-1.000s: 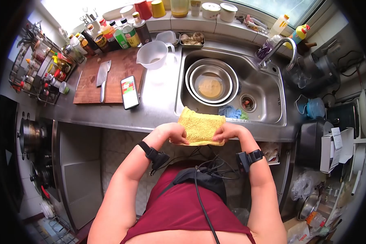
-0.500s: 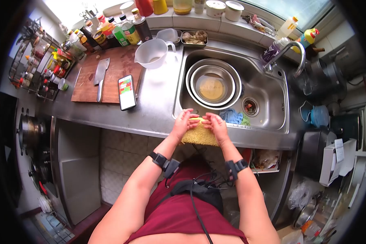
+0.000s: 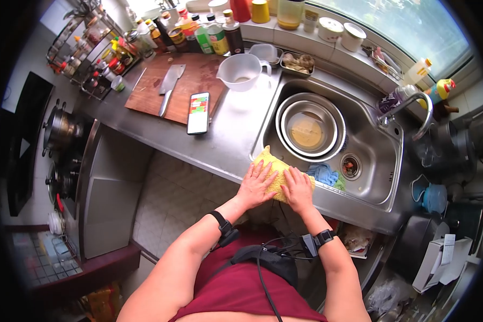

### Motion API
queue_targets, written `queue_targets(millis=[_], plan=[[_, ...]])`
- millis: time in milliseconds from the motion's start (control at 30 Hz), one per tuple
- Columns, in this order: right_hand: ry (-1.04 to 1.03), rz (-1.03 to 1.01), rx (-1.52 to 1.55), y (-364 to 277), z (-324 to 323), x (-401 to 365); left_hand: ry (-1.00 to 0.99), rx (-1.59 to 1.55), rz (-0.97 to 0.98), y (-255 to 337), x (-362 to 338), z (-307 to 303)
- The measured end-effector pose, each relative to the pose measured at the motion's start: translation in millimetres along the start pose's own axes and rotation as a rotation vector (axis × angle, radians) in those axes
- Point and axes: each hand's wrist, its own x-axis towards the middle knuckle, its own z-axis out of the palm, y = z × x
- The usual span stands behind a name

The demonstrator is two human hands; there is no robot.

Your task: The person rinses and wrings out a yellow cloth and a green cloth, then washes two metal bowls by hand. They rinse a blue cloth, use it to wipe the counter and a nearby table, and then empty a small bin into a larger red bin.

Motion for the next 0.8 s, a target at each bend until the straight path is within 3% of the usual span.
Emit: queue_targets(millis=[67,200,367,400,467,500,600,800], plan=[[0.049,0.083,0.050,-4.7,-3.5,12.5,0.015,-0.003,-0.027,-1.4,9.4,-3.1],[0.180,0.031,0.238,-30.1,-19.2,62.5,-0.022,0.028,0.072,-15.6,30.5,3.8],[0.131,-0.063,0.114,-65.7,-1.8,90.7,0.087,-0.262,0.054,-20.7,39.5,-6.9],[0.126,-0.042,0.076,-67.5,4.7,86.8,0.057,-0.220,0.082,-24.6,35.8,-2.0],[0.130,0.183,-0.008,-51.2,25.3,72.6,0.002,-0.140,0.142,-33.2,29.7,11.7],[0.165,0.300,-0.064,-39.3,32.9,63.0,0.066,-0.159,0.102,-31.6,30.1,13.1],[0.084,0.185,-0.060,-20.1,24.2,29.6,0.065,-0.086,0.098,-32.1,30.0,12.8],[0.169,0.137,-0.115,-28.6,20.2,36.4,0.046,-0.133,0.091,-33.5,29.6,12.3]])
